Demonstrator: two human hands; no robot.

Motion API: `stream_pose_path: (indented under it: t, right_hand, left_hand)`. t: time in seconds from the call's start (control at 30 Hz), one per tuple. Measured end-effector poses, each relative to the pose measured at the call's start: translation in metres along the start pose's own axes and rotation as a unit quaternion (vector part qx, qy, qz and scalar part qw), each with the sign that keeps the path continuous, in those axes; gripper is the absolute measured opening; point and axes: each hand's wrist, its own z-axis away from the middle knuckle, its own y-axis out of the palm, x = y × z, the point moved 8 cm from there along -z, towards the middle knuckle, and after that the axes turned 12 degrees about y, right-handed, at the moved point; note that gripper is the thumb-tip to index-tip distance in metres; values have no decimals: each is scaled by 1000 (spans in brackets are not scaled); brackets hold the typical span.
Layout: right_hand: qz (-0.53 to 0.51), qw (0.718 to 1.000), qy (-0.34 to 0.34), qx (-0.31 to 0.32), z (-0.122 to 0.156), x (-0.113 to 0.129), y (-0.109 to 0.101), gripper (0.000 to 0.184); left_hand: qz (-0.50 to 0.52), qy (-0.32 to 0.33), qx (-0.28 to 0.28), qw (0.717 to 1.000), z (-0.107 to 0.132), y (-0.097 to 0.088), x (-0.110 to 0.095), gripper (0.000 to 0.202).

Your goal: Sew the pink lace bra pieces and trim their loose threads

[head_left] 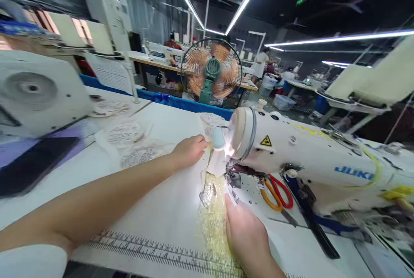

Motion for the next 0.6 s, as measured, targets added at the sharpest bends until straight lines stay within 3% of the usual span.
stream_pose_path:
  t: [0.07, 0.17, 0.27, 0.37, 0.47, 0.5, 0.6]
  right_hand:
    - [4, 1000, -1, -15, 4, 1, -6, 53]
    - [-4, 999, -3, -36, 7, 3, -14, 49]
    - [-56, 996, 0, -64, 8, 2, -24, 45]
    - [-150, 983, 9, -101, 19, -1, -36, 38]
    - [-229, 968, -24, -102, 50, 10, -36, 31]
    - [-286, 953, -57, -85, 65, 19, -33, 32]
    - [-501, 851, -151, 35, 113, 52, -16, 54]
  left_hand:
    - [-13, -97, 30, 995, 39, -5, 44, 30]
    - [-8, -199, 59, 978, 102, -9, 90, 26]
    - [18, -207, 40, 977, 151, -7, 98, 15]
    - [51, -154, -31, 986, 179, -3, 67, 28]
    - [93, -95, -99, 986, 198, 6, 14, 33]
    - [116, -68, -132, 982, 202, 7, -6, 34]
    - [221, 44, -255, 940, 213, 0, -65, 32]
